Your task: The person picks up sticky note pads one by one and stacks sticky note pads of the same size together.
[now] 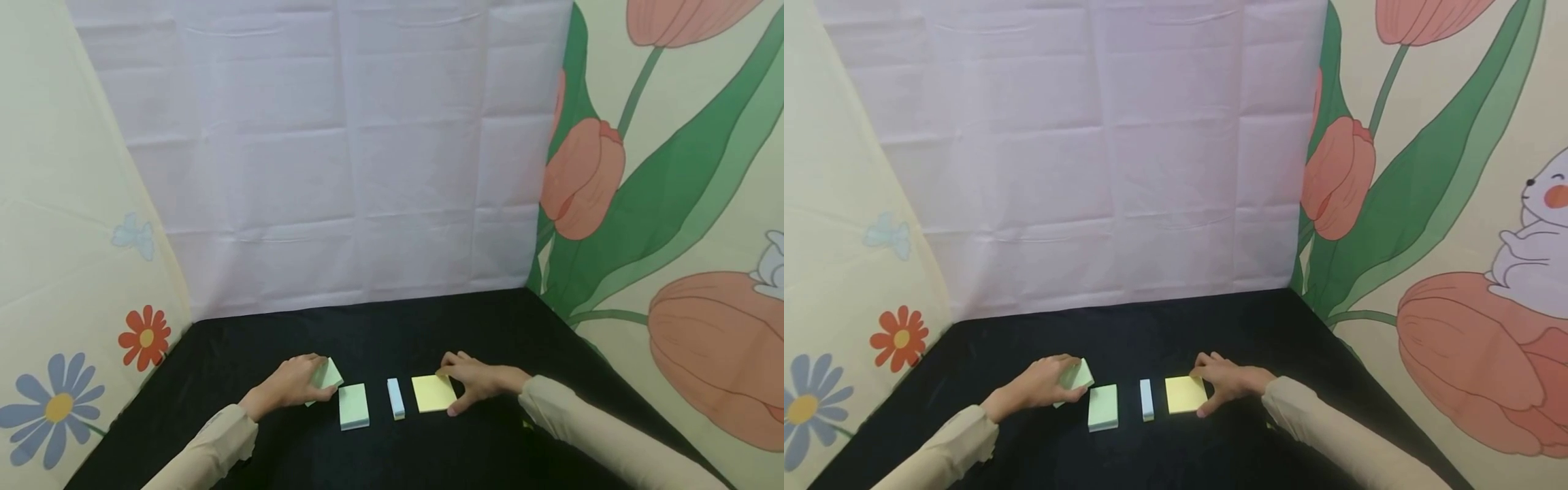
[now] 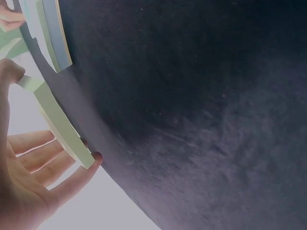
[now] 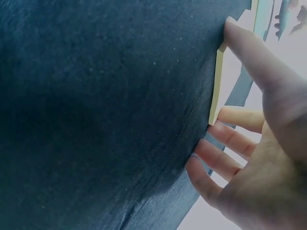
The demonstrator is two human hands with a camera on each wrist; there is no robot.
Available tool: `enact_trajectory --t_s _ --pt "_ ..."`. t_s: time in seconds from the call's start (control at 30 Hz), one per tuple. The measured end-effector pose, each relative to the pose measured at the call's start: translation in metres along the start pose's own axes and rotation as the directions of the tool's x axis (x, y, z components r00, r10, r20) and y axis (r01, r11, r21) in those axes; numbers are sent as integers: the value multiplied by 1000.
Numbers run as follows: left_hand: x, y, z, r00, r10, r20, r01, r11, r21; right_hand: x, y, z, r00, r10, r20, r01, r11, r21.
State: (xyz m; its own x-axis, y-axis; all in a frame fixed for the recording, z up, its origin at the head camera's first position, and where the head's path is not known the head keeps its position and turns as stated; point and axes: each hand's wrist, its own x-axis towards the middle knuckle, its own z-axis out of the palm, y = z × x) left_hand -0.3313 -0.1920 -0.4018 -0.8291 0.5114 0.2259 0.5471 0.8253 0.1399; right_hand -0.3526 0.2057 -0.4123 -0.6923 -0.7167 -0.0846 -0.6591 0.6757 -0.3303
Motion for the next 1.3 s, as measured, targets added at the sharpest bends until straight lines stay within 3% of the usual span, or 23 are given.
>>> enact_trajectory --t_s 0.6,1.3 --pt "16 14 2 999 17 31 -16 1000 -26 0 -1 0 1000 16 10 -16 1000 -10" --pt "31 32 5 994 108 30 -108 994 -16 -2 -3 0 1000 23 -17 -23 1000 -13"
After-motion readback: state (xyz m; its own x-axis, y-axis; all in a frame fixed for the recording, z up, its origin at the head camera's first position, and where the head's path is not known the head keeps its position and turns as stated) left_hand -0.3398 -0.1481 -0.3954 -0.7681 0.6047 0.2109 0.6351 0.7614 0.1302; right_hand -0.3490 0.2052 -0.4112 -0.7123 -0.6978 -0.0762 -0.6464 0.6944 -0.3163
